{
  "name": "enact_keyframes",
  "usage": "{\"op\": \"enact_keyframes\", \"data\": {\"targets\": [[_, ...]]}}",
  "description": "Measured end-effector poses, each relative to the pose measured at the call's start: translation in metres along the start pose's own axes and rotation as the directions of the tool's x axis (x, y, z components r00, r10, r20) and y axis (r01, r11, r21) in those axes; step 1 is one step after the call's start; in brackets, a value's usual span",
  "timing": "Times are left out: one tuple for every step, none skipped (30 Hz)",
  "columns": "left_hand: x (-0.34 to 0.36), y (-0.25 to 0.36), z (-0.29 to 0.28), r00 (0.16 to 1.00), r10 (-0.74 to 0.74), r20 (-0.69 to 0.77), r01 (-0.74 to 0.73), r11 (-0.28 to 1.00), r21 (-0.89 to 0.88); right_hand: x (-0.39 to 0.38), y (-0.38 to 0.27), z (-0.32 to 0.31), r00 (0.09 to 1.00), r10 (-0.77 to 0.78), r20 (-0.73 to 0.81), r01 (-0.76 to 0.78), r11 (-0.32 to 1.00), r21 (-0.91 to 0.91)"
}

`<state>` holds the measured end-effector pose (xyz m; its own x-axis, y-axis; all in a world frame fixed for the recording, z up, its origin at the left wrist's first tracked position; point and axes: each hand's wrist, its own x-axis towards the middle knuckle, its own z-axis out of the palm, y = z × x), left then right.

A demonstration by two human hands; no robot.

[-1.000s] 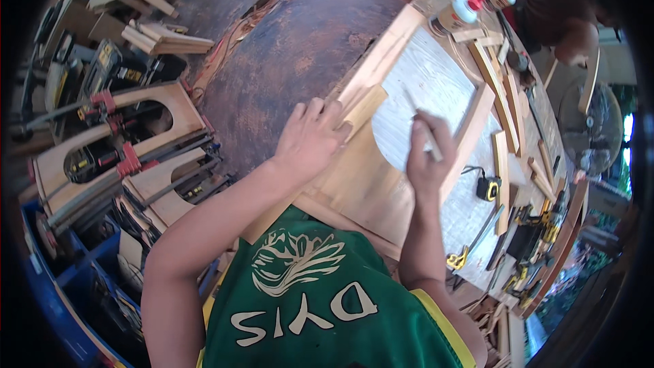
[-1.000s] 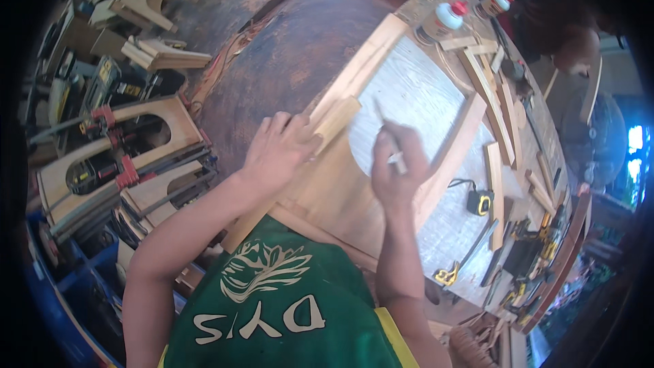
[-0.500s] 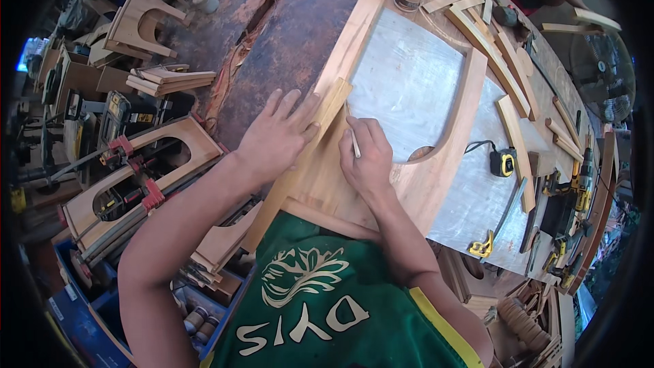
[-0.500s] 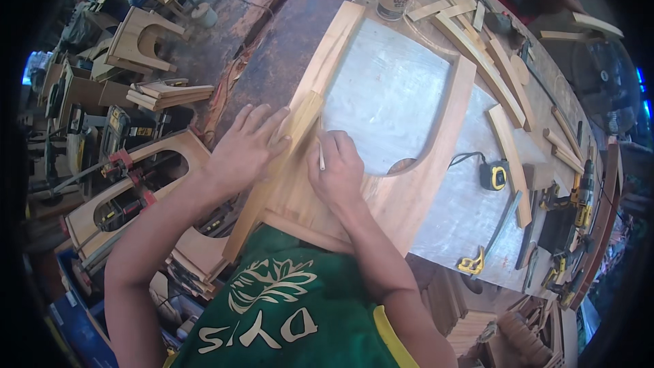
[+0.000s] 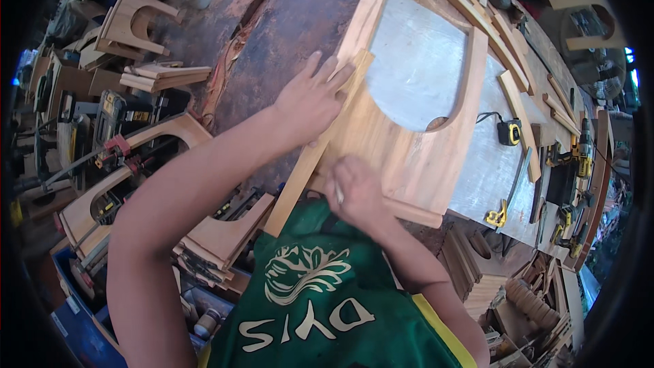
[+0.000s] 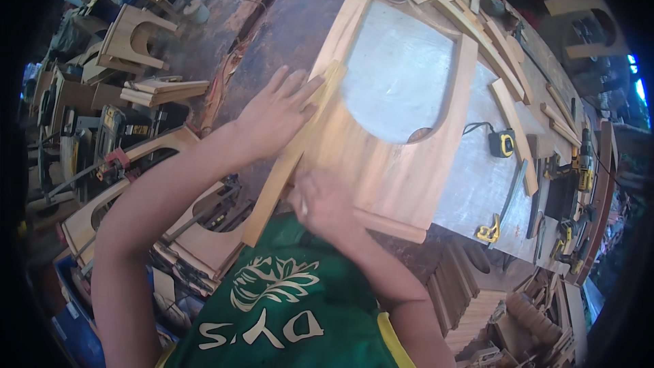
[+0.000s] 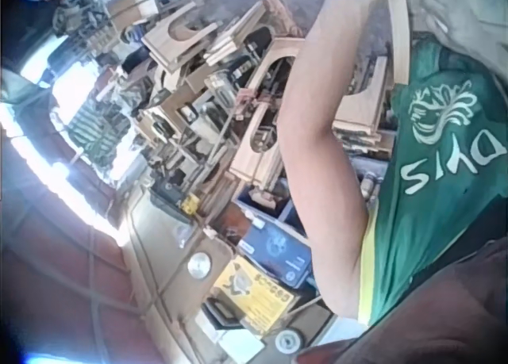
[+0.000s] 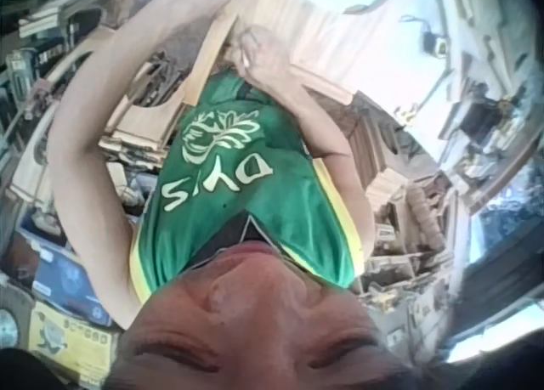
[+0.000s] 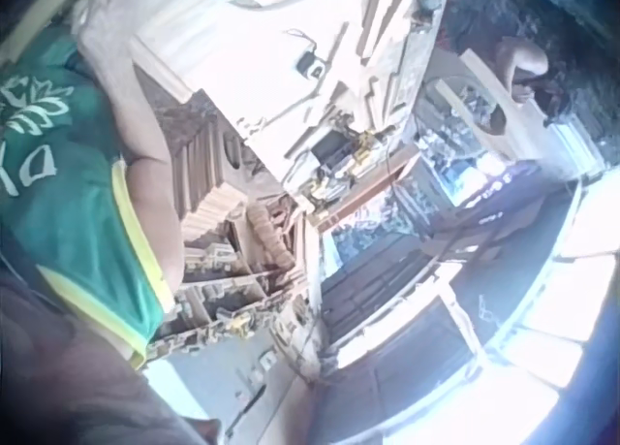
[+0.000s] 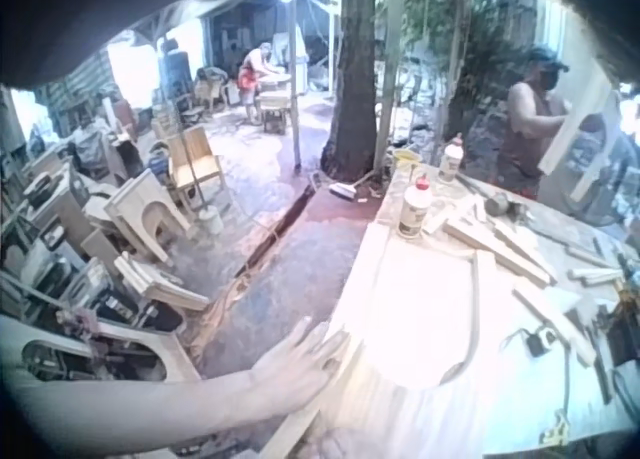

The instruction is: Measuring and marking a wooden board for assembly.

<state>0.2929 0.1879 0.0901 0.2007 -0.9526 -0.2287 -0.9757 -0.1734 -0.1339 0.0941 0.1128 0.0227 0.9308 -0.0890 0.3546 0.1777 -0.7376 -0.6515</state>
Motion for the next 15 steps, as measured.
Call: {"op": "enact_keyframes", "data": {"targets": [[-0.001, 0.002, 0.001, 1.000, 0.009, -0.018, -0.009, 1.000, 0.004, -0.016, -0.020, 0.003, 1.000, 0.006, 0.010, -0.006, 1.000, 0.003], [0.000, 0.003, -0.001, 1.000, 0.004, -0.013, -0.005, 1.000, -0.004, -0.029, -0.036, 0.006, 0.998, 0.019, 0.062, -0.022, 0.999, 0.039], [0.002, 0.004, -0.004, 1.000, 0.018, 0.013, -0.019, 1.000, 0.010, -0.037, -0.047, 0.007, 0.993, 0.030, 0.114, -0.039, 0.997, 0.073], [0.003, 0.003, -0.005, 0.999, 0.030, 0.035, -0.031, 0.999, 0.028, -0.039, -0.051, 0.003, 0.992, 0.027, 0.120, -0.036, 0.997, 0.075], [0.002, 0.004, -0.002, 0.999, 0.029, 0.035, -0.030, 0.999, 0.019, -0.042, -0.054, -0.005, 0.993, 0.043, 0.107, -0.057, 0.990, 0.133], [0.001, 0.004, 0.001, 1.000, 0.022, 0.003, -0.022, 0.999, 0.026, -0.046, -0.057, -0.015, 0.994, 0.059, 0.094, -0.076, 0.979, 0.189], [0.001, 0.005, 0.001, 1.000, 0.008, -0.030, -0.007, 0.999, 0.040, -0.046, -0.057, -0.027, 0.990, 0.138, 0.032, -0.142, 0.966, 0.217], [0.000, 0.007, 0.003, 0.999, -0.001, -0.034, 0.002, 0.999, 0.037, -0.034, -0.062, -0.048, 0.984, 0.180, 0.000, -0.175, 0.960, 0.217], [0.000, 0.010, 0.004, 0.999, -0.039, 0.029, 0.038, 0.998, 0.043, -0.033, -0.057, -0.060, 0.965, 0.263, -0.022, -0.250, 0.938, 0.240], [0.003, 0.013, 0.005, 0.993, -0.076, 0.090, 0.072, 0.996, 0.050, -0.019, -0.059, -0.077, 0.958, 0.270, -0.093, -0.230, 0.923, 0.308], [0.004, 0.017, 0.006, 0.992, -0.098, 0.085, 0.094, 0.994, 0.046, -0.006, -0.052, -0.092, 0.947, 0.294, -0.131, -0.247, 0.924, 0.291], [0.009, 0.026, 0.008, 0.978, -0.132, 0.159, 0.126, 0.991, 0.047, 0.004, -0.039, -0.102, 0.901, 0.384, -0.205, -0.284, 0.875, 0.393], [0.017, 0.035, 0.007, 0.960, -0.156, 0.232, 0.151, 0.988, 0.041, 0.019, -0.019, -0.116, 0.863, 0.415, -0.287, -0.267, 0.858, 0.438], [0.015, 0.040, -0.006, 0.953, -0.192, 0.233, 0.189, 0.981, 0.034, 0.039, 0.014, -0.129, 0.856, 0.399, -0.329, -0.191, 0.835, 0.515], [0.013, 0.044, -0.021, 0.948, -0.128, 0.293, 0.126, 0.992, 0.027, 0.065, 0.044, -0.146, 0.865, 0.407, -0.295, -0.147, 0.767, 0.625]]}}
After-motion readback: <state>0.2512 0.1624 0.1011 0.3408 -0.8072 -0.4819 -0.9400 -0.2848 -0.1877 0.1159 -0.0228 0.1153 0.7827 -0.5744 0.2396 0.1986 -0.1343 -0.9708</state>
